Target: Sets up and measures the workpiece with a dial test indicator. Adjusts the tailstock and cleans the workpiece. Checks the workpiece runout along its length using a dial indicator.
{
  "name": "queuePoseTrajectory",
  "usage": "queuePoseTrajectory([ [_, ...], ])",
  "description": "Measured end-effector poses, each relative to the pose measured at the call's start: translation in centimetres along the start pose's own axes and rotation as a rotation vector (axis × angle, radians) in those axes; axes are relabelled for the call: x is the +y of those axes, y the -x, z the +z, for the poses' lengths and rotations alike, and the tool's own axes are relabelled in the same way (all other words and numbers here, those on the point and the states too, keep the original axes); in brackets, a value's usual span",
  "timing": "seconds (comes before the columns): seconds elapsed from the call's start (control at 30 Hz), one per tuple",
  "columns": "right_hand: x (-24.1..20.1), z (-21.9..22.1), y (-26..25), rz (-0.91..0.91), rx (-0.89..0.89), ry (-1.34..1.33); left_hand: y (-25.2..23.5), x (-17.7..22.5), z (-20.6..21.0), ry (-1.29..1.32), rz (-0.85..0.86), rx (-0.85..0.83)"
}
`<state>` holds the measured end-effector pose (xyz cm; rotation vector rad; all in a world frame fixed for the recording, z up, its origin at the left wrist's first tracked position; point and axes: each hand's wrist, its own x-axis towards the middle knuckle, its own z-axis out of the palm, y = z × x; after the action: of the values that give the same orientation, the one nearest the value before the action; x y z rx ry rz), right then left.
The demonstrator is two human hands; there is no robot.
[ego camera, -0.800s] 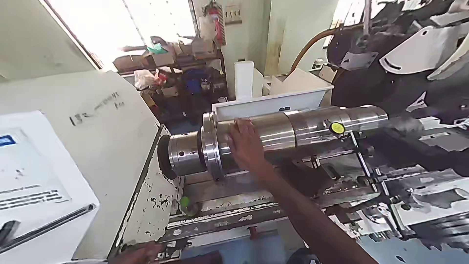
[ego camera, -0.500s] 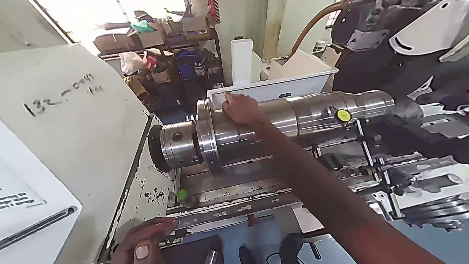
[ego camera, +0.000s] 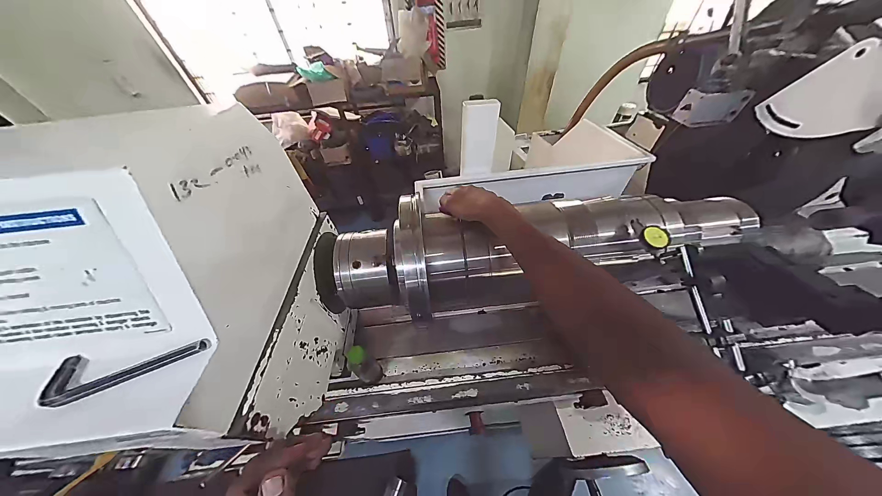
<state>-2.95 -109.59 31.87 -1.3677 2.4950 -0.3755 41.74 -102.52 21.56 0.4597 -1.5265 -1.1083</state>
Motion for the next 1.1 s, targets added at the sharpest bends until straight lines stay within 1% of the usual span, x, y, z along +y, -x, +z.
queuePoseTrajectory([
  [0.27, -0.1, -0.1, 0.4, 0.018, 0.012, -0.021, 0.7, 0.0, -0.2, -0.005, 0.016, -0.003],
  [0.4, -0.5, -0.1, 0.6, 0.05, -0.005, -0.03, 0.8, -0.4, -0.6, -0.025, 0.013, -0.062],
  [0.47, -0.6, -0.2, 0.7, 0.033, -0.018, 0.0, 0.9, -0.4, -0.7, -0.026, -0.011, -0.078],
  [0.57, -0.7, -0.4, 0.8, 0.006, -0.025, 0.008, 1.3, -0.3, -0.9, -0.044, -0.03, -0.072],
  [0.7, 0.1, 0.0, -0.3, -0.011, -0.025, 0.001, 1.8, 0.0, -1.4, -0.072, -0.027, -0.051],
  [0.8, 0.0, -0.2, -0.3, -0.035, -0.053, 0.023, 2.1, 0.3, -2.1, -0.088, -0.011, -0.034],
  [0.97, -0.3, -0.3, 0.1, 0.011, -0.052, -0.025, 3.0, 0.6, -3.3, -0.117, -0.025, 0.015],
  [1.03, 0.4, -0.3, -0.1, -0.046, -0.045, -0.029, 3.3, 0.9, -3.5, -0.126, -0.045, 0.044],
  [1.1, 0.9, 0.2, -0.6, -0.173, -0.044, 0.01, 3.6, 1.3, -3.7, -0.169, -0.062, 0.098],
])
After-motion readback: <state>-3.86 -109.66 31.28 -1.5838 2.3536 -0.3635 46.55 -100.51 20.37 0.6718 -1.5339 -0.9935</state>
